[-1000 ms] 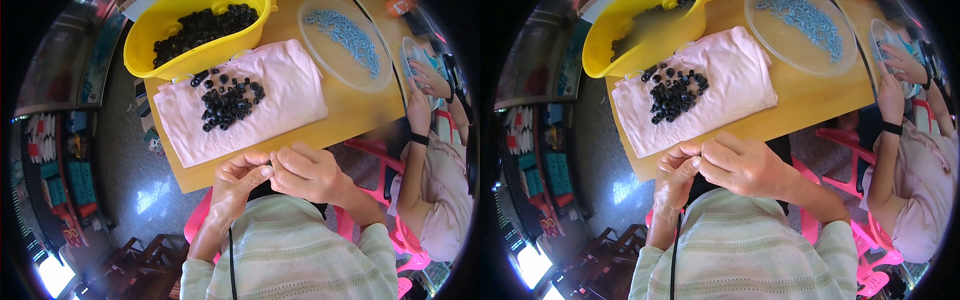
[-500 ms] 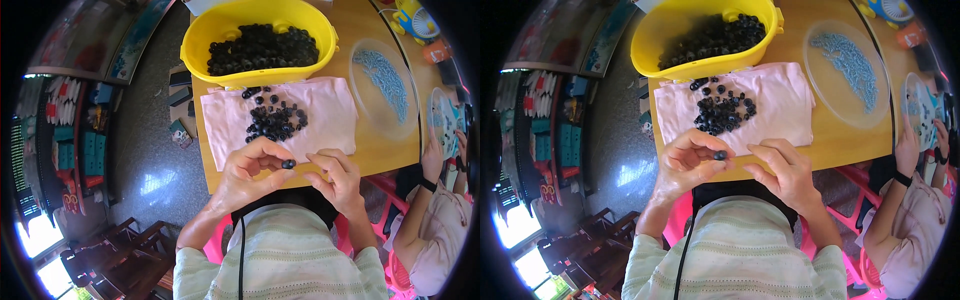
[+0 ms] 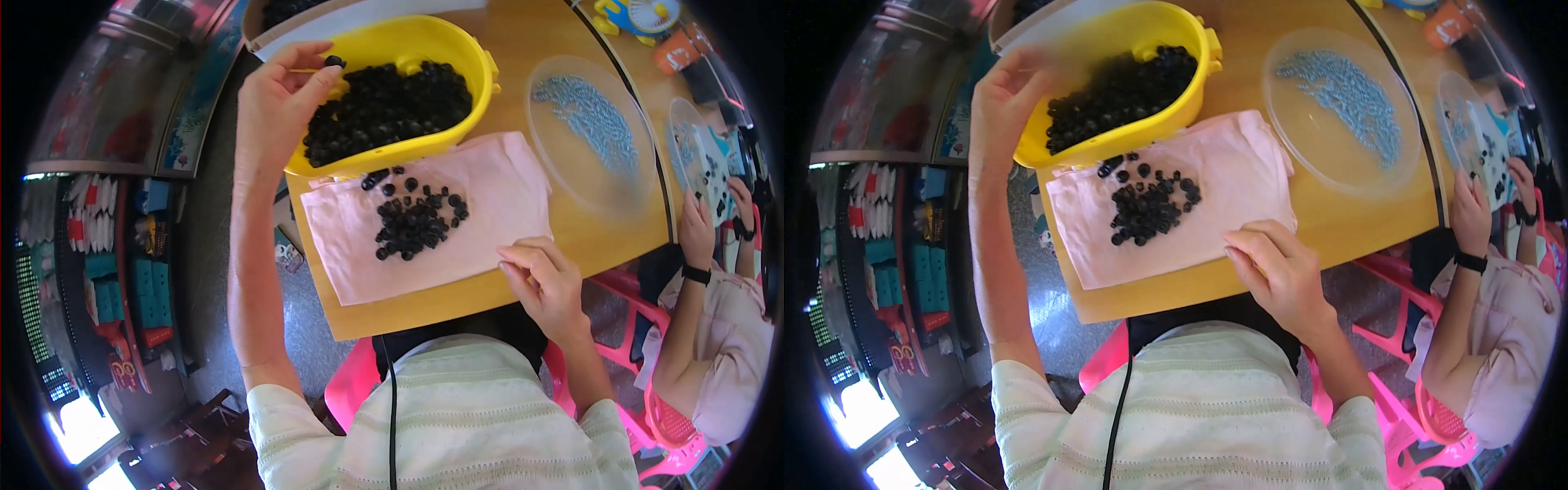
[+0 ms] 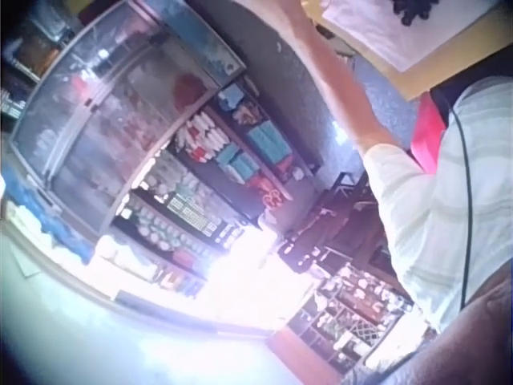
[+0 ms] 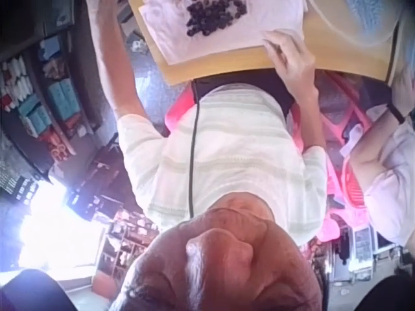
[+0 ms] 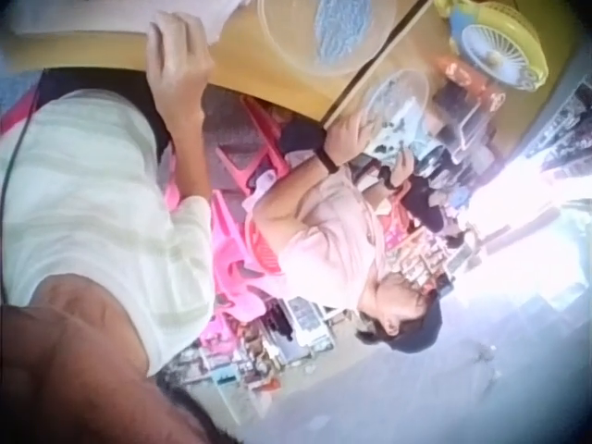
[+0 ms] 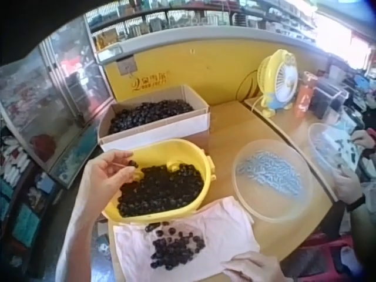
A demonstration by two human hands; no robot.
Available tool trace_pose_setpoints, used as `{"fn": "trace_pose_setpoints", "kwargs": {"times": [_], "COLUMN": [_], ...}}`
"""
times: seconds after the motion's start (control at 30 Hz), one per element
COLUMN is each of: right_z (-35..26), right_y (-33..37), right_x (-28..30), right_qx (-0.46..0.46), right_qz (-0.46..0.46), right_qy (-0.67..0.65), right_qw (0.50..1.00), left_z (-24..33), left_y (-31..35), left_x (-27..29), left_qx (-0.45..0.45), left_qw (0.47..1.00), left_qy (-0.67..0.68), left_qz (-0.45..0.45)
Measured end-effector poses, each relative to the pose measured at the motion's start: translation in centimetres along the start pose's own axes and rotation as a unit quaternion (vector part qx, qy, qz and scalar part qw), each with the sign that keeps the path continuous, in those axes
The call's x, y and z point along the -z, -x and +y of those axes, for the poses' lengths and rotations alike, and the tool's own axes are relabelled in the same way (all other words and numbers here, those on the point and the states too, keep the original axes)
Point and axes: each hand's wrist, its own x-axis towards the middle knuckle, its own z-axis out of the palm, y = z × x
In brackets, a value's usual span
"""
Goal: The person assembles small black plastic parts by hand, inserting blue pins into them at a workstation.
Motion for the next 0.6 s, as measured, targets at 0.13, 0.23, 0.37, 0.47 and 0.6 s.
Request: {"fn": "trace_pose_setpoints", "kwargs": {"times": [0.13,0.23,0.37,0.47,0.6], "right_z": [0.2,0.8,1.0,1.1,1.7], "right_y": [-0.2,0.0,0.0,-0.5,-0.6], "right_x": [0.7,0.8,0.6,0.6,0.7], "right_qx": [-0.011,-0.034,-0.035,-0.037,-0.017], "right_qz": [0.017,0.019,0.007,0.004,0.001], "right_qy": [0.021,0.023,0.024,0.021,-0.003], "right_qw": [1.0,0.999,0.999,0.999,1.0], "left_z": [-0.1,-1.0,-1.1,-1.1,-2.4], "left_y": [0.2,0.1,-1.0,-2.5,-4.6], "left_x": [-0.3,-0.1,-0.3,-1.9,-3.6], "left_qx": [-0.01,0.004,0.013,-0.009,-0.119], "left_qw": [1.0,1.0,0.995,0.983,0.948], "left_qy": [-0.01,0.002,-0.055,-0.123,-0.205], "left_qz": [0.009,-0.004,-0.078,-0.135,-0.211]}}
